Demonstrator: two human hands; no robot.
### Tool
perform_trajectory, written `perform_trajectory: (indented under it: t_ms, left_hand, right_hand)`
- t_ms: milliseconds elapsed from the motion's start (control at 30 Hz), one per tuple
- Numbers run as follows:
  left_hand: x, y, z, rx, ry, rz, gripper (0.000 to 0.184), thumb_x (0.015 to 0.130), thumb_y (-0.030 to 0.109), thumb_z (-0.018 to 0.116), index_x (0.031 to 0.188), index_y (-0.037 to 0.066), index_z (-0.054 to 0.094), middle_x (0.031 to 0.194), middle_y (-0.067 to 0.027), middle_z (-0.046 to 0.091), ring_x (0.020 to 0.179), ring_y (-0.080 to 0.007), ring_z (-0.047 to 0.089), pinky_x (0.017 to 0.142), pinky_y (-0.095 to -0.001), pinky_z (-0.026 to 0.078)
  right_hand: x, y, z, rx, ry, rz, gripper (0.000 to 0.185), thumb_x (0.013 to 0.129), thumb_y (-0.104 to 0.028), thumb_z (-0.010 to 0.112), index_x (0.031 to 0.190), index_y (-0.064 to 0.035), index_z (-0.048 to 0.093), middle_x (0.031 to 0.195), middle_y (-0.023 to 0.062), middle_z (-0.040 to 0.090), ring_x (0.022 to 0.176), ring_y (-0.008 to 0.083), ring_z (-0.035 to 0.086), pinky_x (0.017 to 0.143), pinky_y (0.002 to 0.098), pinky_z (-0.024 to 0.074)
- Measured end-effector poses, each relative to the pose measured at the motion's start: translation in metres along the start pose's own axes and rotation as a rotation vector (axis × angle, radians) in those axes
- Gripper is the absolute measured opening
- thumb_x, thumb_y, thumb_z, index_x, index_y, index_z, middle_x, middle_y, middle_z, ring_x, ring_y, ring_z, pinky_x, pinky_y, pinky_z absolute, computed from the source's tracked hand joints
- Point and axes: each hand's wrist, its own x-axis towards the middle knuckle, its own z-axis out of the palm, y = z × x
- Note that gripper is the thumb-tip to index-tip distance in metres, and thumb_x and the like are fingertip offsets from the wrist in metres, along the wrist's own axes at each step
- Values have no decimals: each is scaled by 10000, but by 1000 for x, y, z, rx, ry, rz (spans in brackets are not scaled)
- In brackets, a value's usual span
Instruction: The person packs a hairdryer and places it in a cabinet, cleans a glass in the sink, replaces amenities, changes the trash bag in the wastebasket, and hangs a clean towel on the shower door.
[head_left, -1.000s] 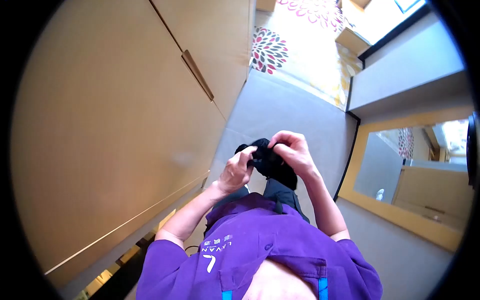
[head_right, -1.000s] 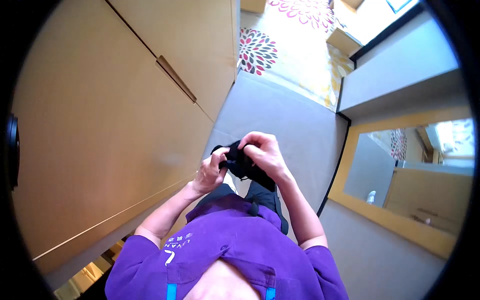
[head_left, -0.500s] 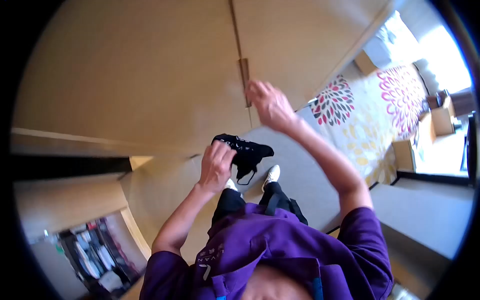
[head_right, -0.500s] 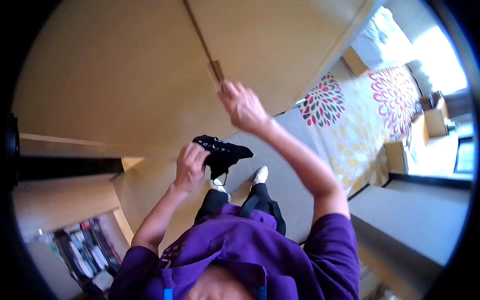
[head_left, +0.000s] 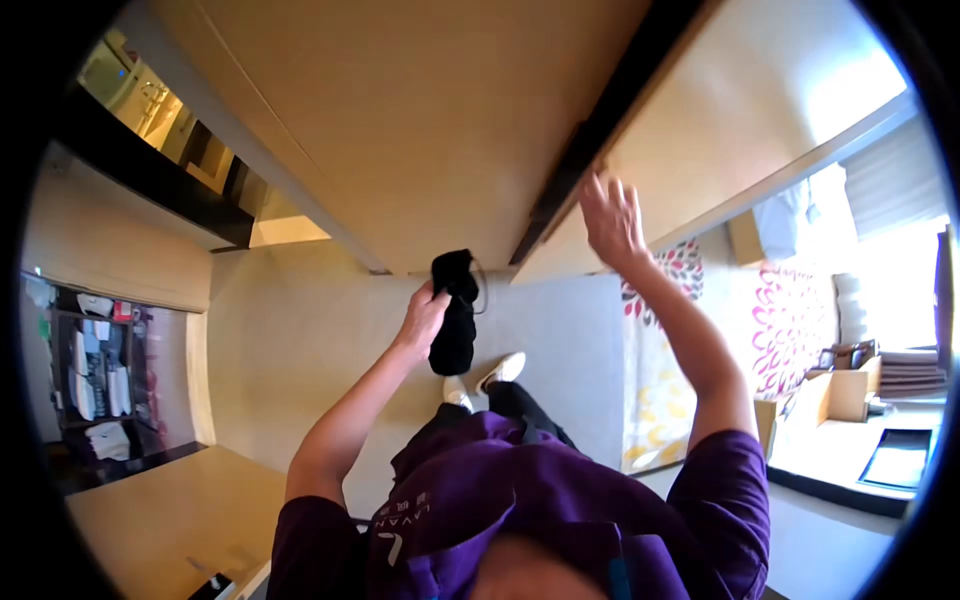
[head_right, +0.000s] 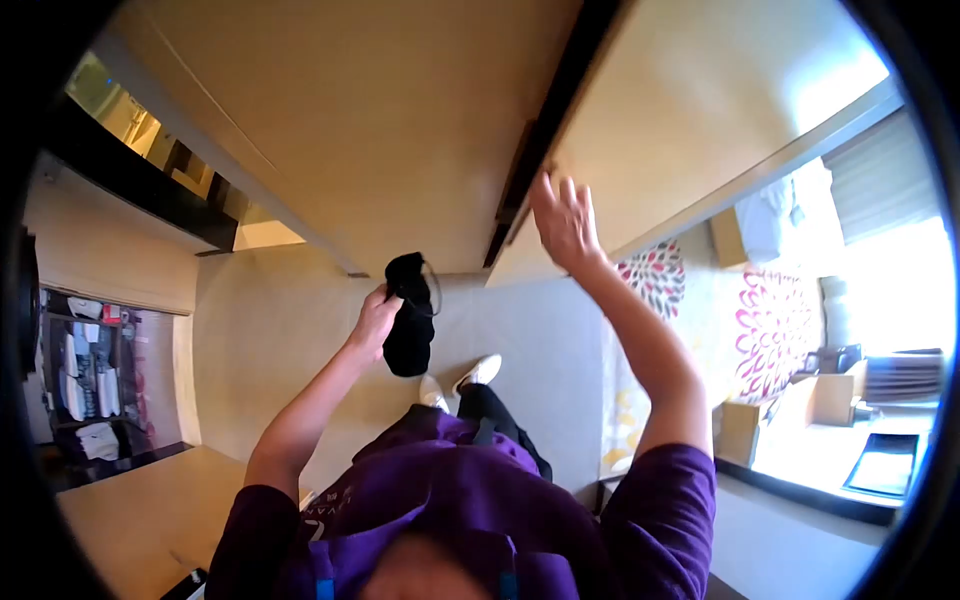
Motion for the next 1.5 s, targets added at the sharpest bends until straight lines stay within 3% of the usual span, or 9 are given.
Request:
perform_trajectory:
  t_ms: [133,400,633,800,1067,1200,1267,1400,1500]
  left_hand:
    - [-7,-11,-19,-118,162,-451,405,956,314,678,1196,-7,616,1075,-71,683,974,-172,644,881,-314,513]
    - [8,-21,3,-337,-188,-577,435,817,112,796,1195,0,612,1101,-115,691,1011,-245,680,896,-400,559]
    - [63,-30,78,-521,-250,-663,129,856,6,669,966,17,603,956,-111,642,910,-253,657,795,-408,575]
    - [173,-17,192,-414,-134,-763,186,871,108,687,1034,44,624,949,-126,631,895,-273,641,739,-443,573]
    - [372,13,366,-453,-8,-789,269,912,144,672,1156,54,600,1184,-169,547,1058,-318,556,953,-519,529]
    - [518,-43,404,-182,-266,-320,377,923,83,660,1287,36,570,1427,-184,451,1253,-363,489,978,-500,523]
    - [555,-13,434,-527,17,-555,432,924,112,684,1330,37,555,1410,-188,467,1250,-346,494,979,-423,529]
    - [713,-78,456,-253,-211,-358,449,934,127,682,1349,21,545,1428,-191,461,1277,-339,483,1039,-386,486]
    - [718,-32,461,-683,-206,-318,425,942,133,672,1325,3,543,1418,-193,475,1294,-339,478,1066,-436,466]
  right_hand:
    - [-64,-21,-51,49,-198,21,523,738,-41,587,1260,-9,588,1357,148,507,943,312,527,792,429,428]
    - [-216,-19,-147,152,-370,239,579,735,4,571,1311,-45,591,1423,63,494,1048,323,534,970,448,427]
    - [-247,4,-186,681,455,1226,714,876,-186,786,1433,-22,371,1380,147,450,1257,238,482,1019,400,438]
    - [-295,101,-123,686,809,1469,226,898,-121,742,1076,13,702,1071,60,702,973,152,637,893,326,503]
    - [-352,173,-133,785,864,1792,432,863,-24,720,1264,68,590,1235,170,641,1109,254,625,983,379,509]
    - [-372,204,-123,765,835,1911,430,839,33,700,1255,66,595,1217,154,644,1109,243,624,1022,379,498]
    - [-376,211,-126,768,889,1770,422,836,40,696,1245,64,595,1195,147,644,1101,237,624,1021,373,499]
    - [-384,224,-112,677,872,1823,478,815,63,688,1273,42,553,1190,130,597,1087,222,594,1012,354,494]
    - [-381,227,-114,665,897,1844,489,808,54,704,1274,38,554,1184,128,590,1073,222,588,1004,347,494]
